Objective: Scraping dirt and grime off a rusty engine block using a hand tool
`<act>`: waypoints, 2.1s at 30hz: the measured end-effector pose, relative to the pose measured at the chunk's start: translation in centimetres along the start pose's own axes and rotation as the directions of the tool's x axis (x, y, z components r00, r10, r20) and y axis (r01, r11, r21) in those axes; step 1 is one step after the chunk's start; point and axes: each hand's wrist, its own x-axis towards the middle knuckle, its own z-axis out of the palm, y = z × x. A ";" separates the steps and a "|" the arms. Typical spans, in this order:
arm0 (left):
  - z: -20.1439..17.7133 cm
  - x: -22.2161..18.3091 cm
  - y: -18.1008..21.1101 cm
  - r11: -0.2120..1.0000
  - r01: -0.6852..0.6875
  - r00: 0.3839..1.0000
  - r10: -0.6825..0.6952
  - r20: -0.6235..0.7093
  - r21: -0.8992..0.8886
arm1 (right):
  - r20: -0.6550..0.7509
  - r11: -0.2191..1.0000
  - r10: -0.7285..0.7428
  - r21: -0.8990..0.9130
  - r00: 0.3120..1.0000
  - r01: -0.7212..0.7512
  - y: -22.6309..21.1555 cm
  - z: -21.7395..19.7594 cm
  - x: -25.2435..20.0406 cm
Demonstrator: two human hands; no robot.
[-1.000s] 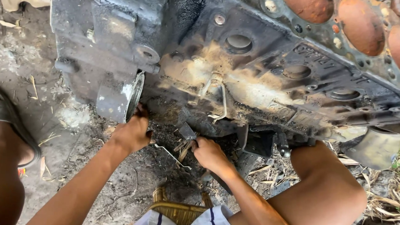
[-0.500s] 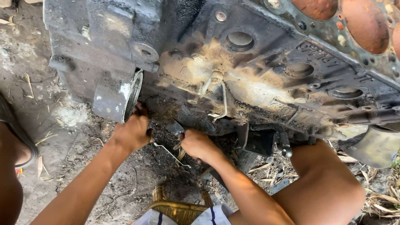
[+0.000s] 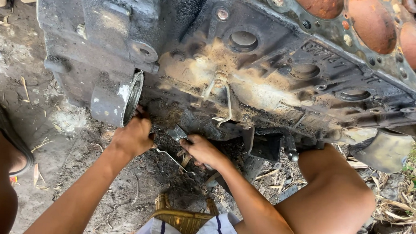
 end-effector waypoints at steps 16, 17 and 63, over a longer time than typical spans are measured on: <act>-6.5 -10.7 6.5 0.930 -0.197 0.980 0.182 -0.077 -0.309 | 0.010 0.939 -0.343 -0.035 0.939 0.343 -1.9 -2.5 -7.4; -7.4 -12.3 7.5 0.814 -0.305 0.952 0.282 -0.122 -0.495 | 0.007 0.882 -0.438 -0.194 0.899 0.431 -2.0 -3.1 -8.0; -3.6 -14.6 6.1 0.349 -0.231 0.971 0.145 -0.191 -0.908 | -0.090 0.769 -0.470 -0.530 0.878 0.357 -7.7 -5.9 -19.5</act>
